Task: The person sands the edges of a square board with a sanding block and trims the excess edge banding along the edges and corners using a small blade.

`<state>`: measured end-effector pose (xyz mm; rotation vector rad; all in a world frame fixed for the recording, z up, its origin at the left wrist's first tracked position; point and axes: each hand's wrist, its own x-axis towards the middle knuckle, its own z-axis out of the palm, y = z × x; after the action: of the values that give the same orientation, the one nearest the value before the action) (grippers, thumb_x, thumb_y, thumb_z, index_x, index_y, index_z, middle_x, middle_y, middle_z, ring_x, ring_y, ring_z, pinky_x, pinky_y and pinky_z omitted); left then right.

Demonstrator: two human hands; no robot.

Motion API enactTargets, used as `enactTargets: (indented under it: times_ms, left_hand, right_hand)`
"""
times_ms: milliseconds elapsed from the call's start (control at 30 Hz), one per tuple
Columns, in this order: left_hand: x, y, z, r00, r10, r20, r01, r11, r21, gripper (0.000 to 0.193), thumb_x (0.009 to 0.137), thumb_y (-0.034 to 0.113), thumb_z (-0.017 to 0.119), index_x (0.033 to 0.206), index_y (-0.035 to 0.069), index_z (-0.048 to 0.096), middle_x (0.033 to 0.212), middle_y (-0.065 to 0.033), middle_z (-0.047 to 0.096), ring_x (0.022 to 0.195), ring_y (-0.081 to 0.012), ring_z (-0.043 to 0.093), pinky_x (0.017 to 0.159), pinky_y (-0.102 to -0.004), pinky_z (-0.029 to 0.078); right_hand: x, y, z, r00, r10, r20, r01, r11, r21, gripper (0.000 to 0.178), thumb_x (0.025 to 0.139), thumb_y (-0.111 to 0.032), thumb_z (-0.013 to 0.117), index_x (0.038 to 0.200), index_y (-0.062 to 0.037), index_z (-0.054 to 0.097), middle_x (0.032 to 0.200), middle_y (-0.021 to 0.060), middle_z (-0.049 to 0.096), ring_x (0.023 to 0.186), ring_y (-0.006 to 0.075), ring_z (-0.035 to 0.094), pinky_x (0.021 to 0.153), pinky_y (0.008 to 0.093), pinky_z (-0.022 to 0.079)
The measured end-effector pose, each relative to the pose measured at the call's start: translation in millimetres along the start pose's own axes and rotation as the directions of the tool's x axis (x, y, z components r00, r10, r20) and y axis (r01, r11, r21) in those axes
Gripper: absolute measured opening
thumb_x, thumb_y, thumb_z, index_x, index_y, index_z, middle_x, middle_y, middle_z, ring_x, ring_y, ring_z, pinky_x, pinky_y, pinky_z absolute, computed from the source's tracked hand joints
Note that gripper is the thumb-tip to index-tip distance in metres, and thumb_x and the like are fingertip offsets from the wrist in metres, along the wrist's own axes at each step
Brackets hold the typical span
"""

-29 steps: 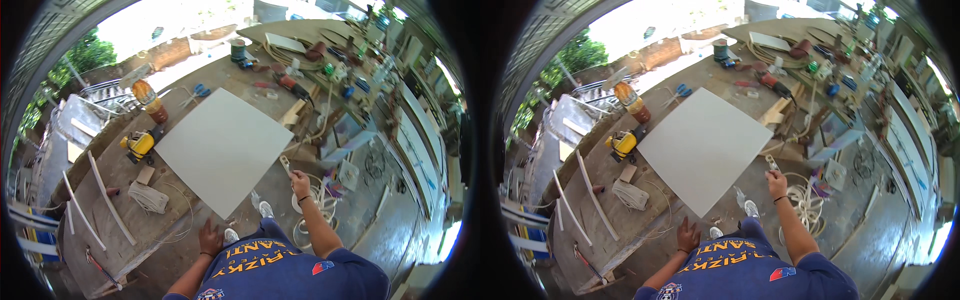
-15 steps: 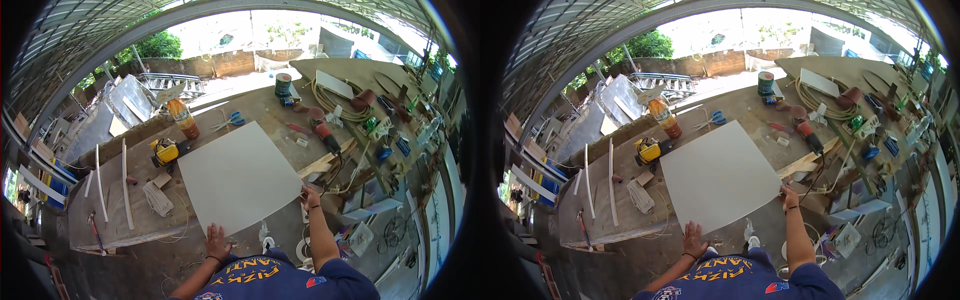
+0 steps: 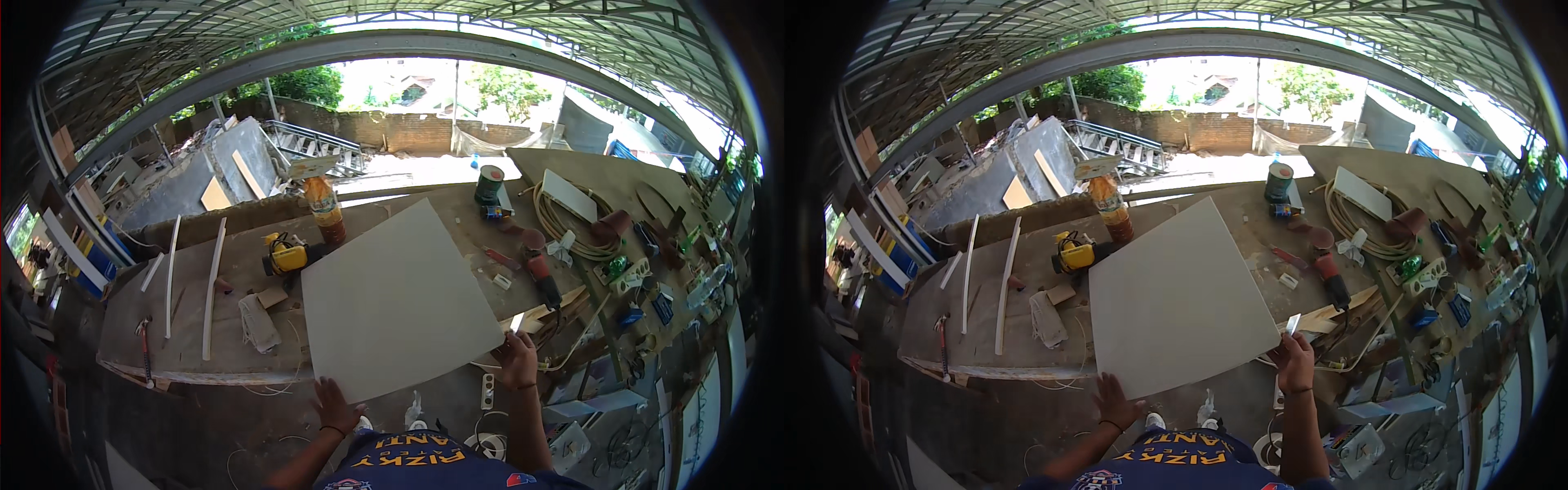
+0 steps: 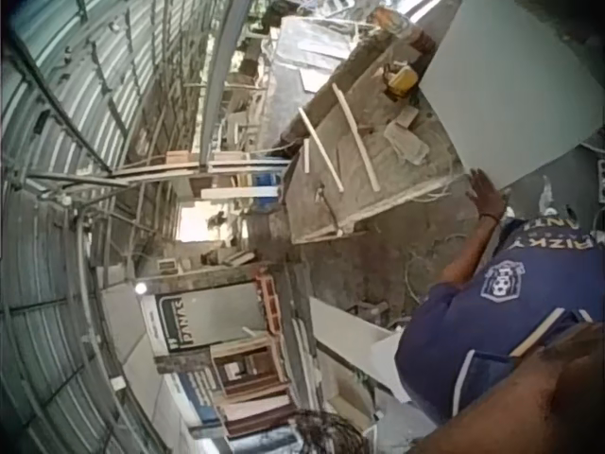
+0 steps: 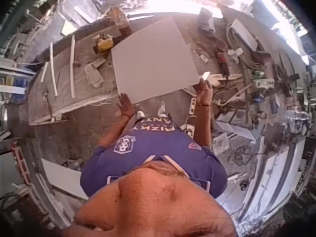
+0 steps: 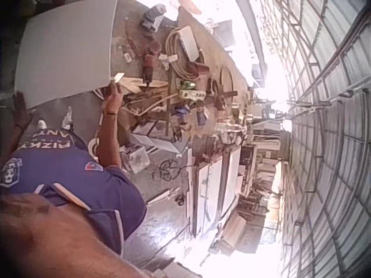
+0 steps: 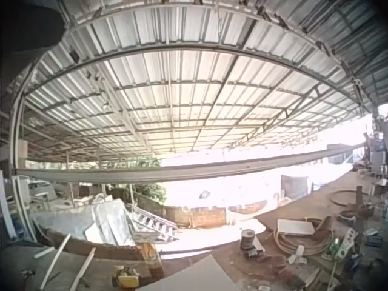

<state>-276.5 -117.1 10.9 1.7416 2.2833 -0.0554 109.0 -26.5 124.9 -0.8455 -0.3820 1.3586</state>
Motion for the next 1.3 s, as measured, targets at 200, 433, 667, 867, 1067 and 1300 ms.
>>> enactTargets:
  times_ms: [200,433,667,867,1067,1300]
  left_hand:
    - [-30,98,-105,0.695,0.54,-0.474,-0.698,0.663,-0.269,0.089,0.082,0.044,0.066,0.152,0.014,0.02,0.157,-0.0212,0.015,0.144,-0.0413,0.015,0.106,-0.0648,0.021]
    - [-26,122,-195,0.596,0.352,-0.722,-0.705,0.66,-0.26,0.075,0.081,0.019,0.068,0.146,0.008,0.032,0.148,-0.0244,0.033,0.137,-0.0418,0.033,0.103,-0.053,0.035]
    - [-34,40,-233,0.685,-0.144,-0.714,-0.525,0.582,-0.621,0.029,0.087,0.014,0.063,0.109,-0.006,0.06,0.088,-0.0183,0.066,0.078,-0.0256,0.066,0.068,-0.0327,0.05]
    - [-50,-23,-247,0.44,-0.423,-0.793,-0.649,0.461,-0.606,0.031,0.093,0.011,0.056,0.119,-0.006,0.053,0.113,-0.0193,0.059,0.101,-0.0256,0.06,0.084,-0.0389,0.05]
    - [-82,-58,-224,0.506,-0.566,-0.651,-0.767,0.05,-0.64,0.047,0.091,0.02,0.058,0.128,-0.007,0.047,0.124,-0.0204,0.054,0.106,-0.0303,0.06,0.086,-0.0409,0.053]
    - [-63,-21,-185,0.708,-0.608,-0.358,-0.654,-0.373,-0.658,0.058,0.087,0.029,0.063,0.132,-0.002,0.045,0.125,-0.0132,0.055,0.115,-0.0275,0.053,0.096,-0.0416,0.045]
  right_hand:
    - [-59,-42,89,0.945,-0.019,0.326,0.006,0.999,0.042,0.008,0.093,-0.005,0.051,0.095,-0.0089,0.058,0.101,0.0096,0.066,0.112,0.0282,0.059,0.088,0.0497,0.053]
    - [-71,-29,164,0.743,-0.01,0.669,-0.051,0.996,0.072,0.01,0.094,-0.01,0.051,0.101,-0.0057,0.056,0.134,0.0252,0.049,0.128,0.0355,0.047,0.102,0.0552,0.041]
    - [-51,16,200,0.488,0.399,0.776,-0.388,0.896,-0.217,0.005,0.095,-0.013,0.054,0.099,-0.0112,0.056,0.132,0.0158,0.055,0.128,0.0288,0.048,0.102,0.0436,0.039]
    - [-16,147,109,0.571,0.715,0.404,-0.551,0.698,-0.457,0.006,0.094,-0.023,0.059,0.097,-0.0194,0.055,0.116,-0.0023,0.061,0.108,0.0143,0.056,0.092,0.0395,0.04]
    - [-44,162,85,0.585,0.733,0.346,-0.644,0.68,-0.351,0.012,0.091,-0.024,0.061,0.098,-0.0217,0.052,0.103,-0.0069,0.058,0.104,0.0129,0.053,0.09,0.0431,0.04]
    - [-20,152,63,0.758,0.646,0.091,-0.569,0.723,-0.392,0.01,0.088,-0.017,0.058,0.097,-0.0143,0.055,0.089,-0.0011,0.057,0.092,0.0138,0.055,0.085,0.0368,0.044]
